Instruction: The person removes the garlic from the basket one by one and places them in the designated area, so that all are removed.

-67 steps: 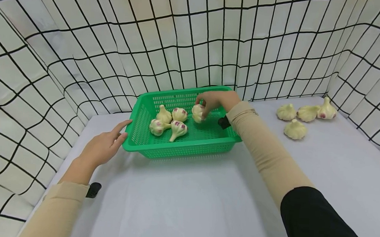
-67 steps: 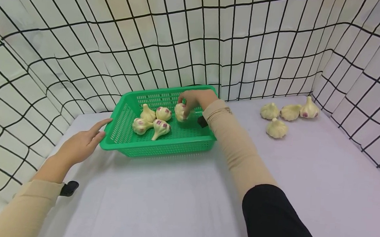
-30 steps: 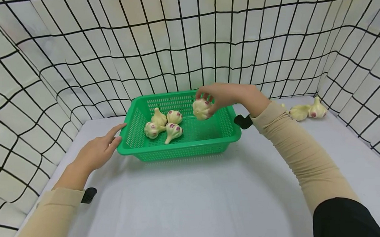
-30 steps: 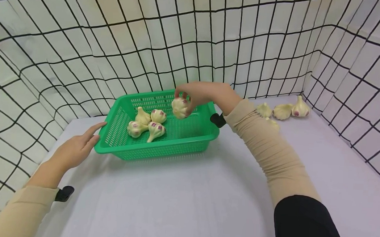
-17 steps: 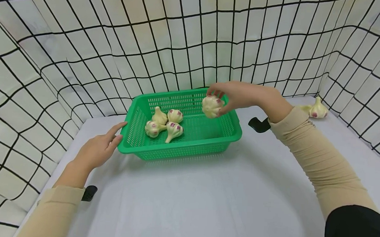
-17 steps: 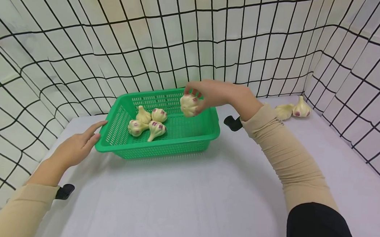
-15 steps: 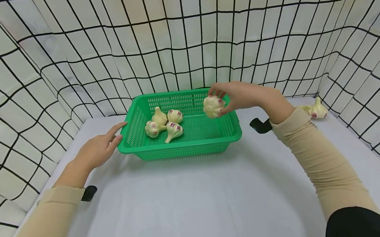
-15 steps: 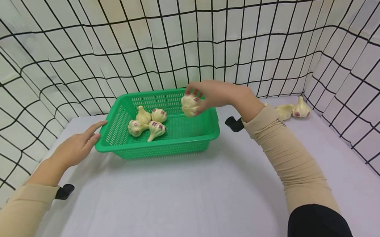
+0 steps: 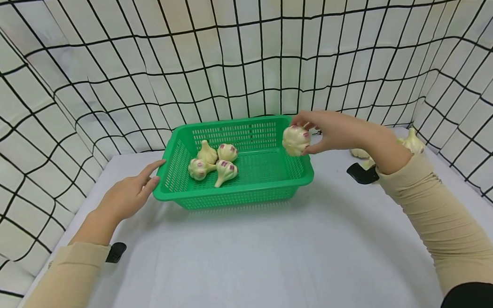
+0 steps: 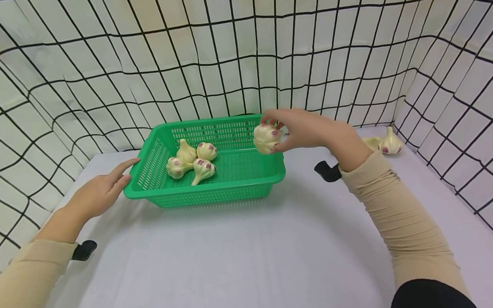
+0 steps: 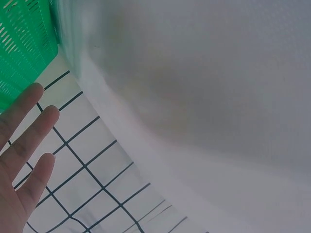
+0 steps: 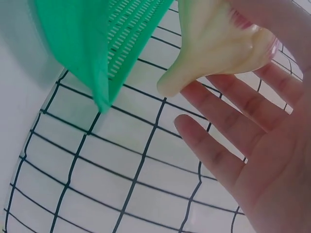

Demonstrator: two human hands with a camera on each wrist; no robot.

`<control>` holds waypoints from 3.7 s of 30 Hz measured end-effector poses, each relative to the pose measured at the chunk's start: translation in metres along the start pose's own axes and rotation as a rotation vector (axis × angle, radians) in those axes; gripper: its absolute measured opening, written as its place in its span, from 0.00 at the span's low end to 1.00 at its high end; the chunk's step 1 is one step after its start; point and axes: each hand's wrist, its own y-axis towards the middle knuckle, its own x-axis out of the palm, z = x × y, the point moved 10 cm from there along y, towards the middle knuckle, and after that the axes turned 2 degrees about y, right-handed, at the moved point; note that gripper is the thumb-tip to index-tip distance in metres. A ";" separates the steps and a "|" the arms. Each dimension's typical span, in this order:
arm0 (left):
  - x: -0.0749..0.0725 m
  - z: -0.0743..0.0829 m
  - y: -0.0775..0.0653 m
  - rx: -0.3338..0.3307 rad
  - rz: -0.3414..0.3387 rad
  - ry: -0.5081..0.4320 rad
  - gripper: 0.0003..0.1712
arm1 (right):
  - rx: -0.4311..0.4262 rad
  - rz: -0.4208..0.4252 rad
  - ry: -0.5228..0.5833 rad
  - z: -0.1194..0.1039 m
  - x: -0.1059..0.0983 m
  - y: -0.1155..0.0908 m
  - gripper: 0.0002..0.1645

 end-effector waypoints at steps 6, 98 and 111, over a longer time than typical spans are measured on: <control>0.000 -0.002 -0.002 -0.008 -0.003 0.003 0.35 | 0.037 0.046 0.037 0.011 -0.004 -0.020 0.37; 0.001 -0.002 -0.001 0.004 0.012 -0.014 0.34 | 0.555 0.249 0.009 0.234 0.007 -0.214 0.44; 0.002 -0.004 -0.001 -0.004 0.005 -0.019 0.34 | 0.581 0.191 -0.159 0.240 0.005 -0.209 0.49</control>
